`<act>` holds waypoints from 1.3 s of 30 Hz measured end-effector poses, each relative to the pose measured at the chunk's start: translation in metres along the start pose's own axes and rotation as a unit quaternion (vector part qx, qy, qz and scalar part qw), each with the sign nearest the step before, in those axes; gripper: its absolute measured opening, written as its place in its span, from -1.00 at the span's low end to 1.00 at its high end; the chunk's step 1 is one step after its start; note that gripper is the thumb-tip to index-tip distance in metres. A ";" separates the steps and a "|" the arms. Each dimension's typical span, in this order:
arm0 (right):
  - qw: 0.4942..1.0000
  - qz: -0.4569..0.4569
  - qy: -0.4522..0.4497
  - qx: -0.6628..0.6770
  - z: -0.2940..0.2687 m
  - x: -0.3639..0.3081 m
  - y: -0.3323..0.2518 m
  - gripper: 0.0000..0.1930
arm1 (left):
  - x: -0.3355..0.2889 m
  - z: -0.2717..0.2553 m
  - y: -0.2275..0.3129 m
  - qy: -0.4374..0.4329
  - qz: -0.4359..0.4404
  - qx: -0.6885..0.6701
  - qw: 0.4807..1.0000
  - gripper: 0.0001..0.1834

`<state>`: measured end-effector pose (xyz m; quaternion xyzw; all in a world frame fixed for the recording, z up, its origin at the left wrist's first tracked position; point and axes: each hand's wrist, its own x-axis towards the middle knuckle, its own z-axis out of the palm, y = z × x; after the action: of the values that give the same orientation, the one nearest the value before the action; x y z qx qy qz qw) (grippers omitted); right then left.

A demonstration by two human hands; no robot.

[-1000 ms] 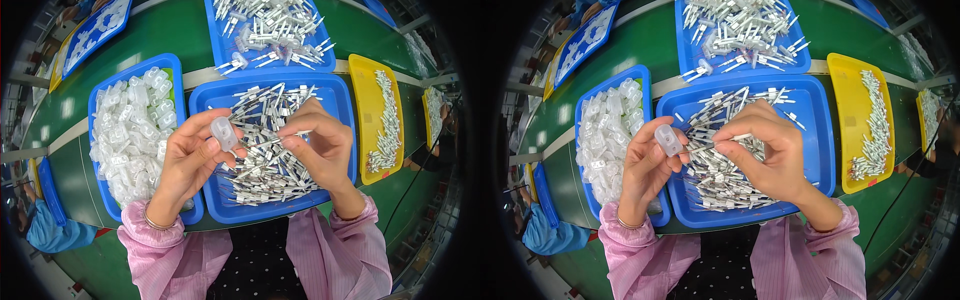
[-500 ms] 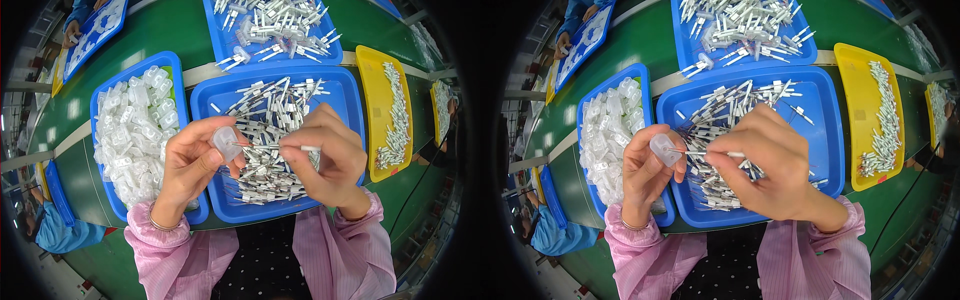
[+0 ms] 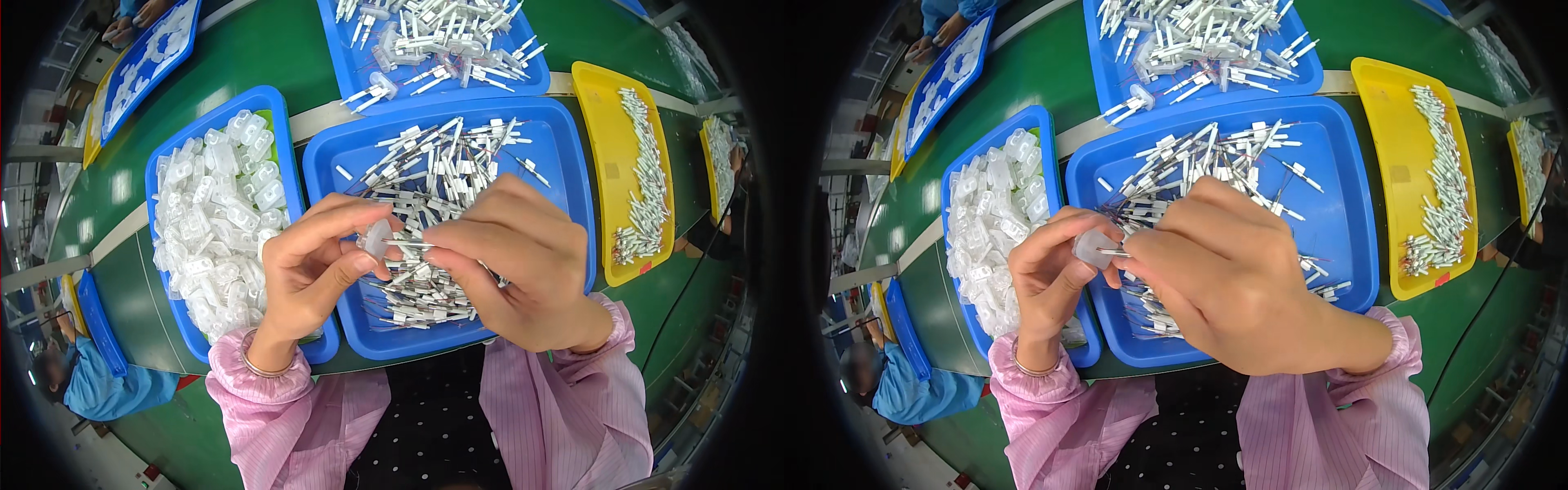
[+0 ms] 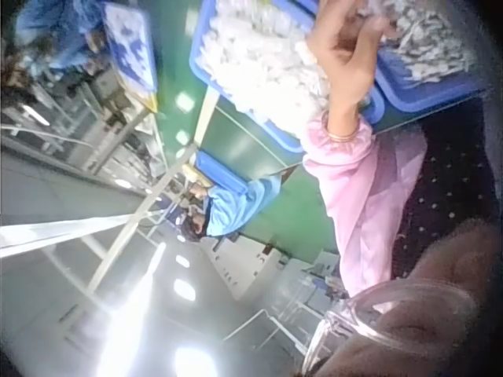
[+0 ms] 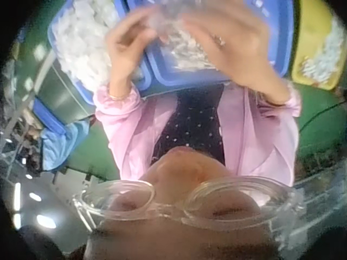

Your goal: The person repeatedly picks up small white plastic housings and thin white cylindrical components with wires from blue trays. They insert the cylindrical components into the housings by hand and place the assembled units into a yellow tray. The process is repetitive and involves handling small parts with precision.

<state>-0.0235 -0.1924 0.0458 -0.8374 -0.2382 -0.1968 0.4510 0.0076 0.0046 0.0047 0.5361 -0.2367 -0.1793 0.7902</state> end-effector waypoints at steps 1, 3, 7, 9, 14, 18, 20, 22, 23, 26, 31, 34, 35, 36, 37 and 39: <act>1.000 0.014 0.004 -0.004 0.003 -0.001 -0.001 -0.83 | 0.000 0.001 0.001 -0.001 -0.003 -0.008 1.000 -0.65; 0.999 0.047 -0.009 0.000 0.005 -0.004 0.002 -0.85 | -0.003 0.002 0.002 -0.002 -0.008 -0.024 1.000 -0.64; 0.994 0.087 -0.035 0.051 0.008 -0.009 0.006 -0.87 | -0.006 0.007 0.001 0.033 -0.043 -0.017 0.998 -0.63; 0.992 0.090 -0.032 0.079 0.012 -0.009 0.005 -0.88 | -0.006 0.003 -0.003 0.019 -0.025 0.000 0.999 -0.64; 0.996 0.080 -0.017 0.040 0.021 -0.009 0.005 -0.89 | -0.010 0.003 -0.009 0.039 -0.004 0.075 0.996 -0.68; 0.998 0.063 0.006 0.006 0.027 -0.016 0.001 -0.87 | -0.014 0.005 -0.009 0.054 0.010 0.111 0.992 -0.70; 0.997 0.056 0.030 0.053 0.028 -0.020 0.005 -0.86 | -0.012 0.005 -0.008 0.044 0.000 0.067 0.997 -0.70; 0.993 0.048 0.052 0.090 0.026 -0.023 0.004 -0.86 | -0.011 0.005 -0.004 0.036 -0.016 0.048 0.998 -0.69; 0.994 0.054 0.017 0.092 0.020 -0.025 0.005 -0.87 | -0.008 0.006 -0.003 0.022 -0.015 0.070 0.997 -0.68; 0.982 0.104 -0.102 0.122 -0.010 -0.025 0.009 -0.88 | -0.007 0.005 0.000 0.007 -0.031 0.145 0.989 -0.67; 0.883 0.291 -0.024 -0.368 -0.106 -0.058 0.078 -0.91 | -0.008 -0.001 0.000 0.155 -0.056 0.133 0.977 -0.65; 0.699 0.381 -0.019 -0.605 -0.180 -0.109 0.137 -0.85 | -0.004 0.001 0.001 0.135 -0.059 0.114 0.982 -0.70; 0.708 0.366 -0.017 -0.603 -0.193 -0.119 0.148 -0.84 | -0.003 0.002 -0.001 0.134 -0.064 0.126 0.981 -0.66; 0.719 0.351 -0.015 -0.599 -0.202 -0.129 0.158 -0.84 | -0.002 0.004 -0.002 0.135 -0.069 0.141 0.978 -0.62; 0.733 0.336 -0.014 -0.591 -0.205 -0.130 0.164 -0.84 | -0.003 0.005 -0.002 0.138 -0.075 0.159 0.975 -0.57; 0.735 0.333 -0.041 -0.589 -0.205 -0.126 0.168 -0.84 | -0.004 0.002 -0.003 0.137 -0.086 0.126 0.979 -0.67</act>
<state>-0.0519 -0.4751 -0.0278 -0.9686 0.2012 -0.1005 -0.1059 0.0033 0.0037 0.0014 0.6695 -0.0999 -0.1394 0.7228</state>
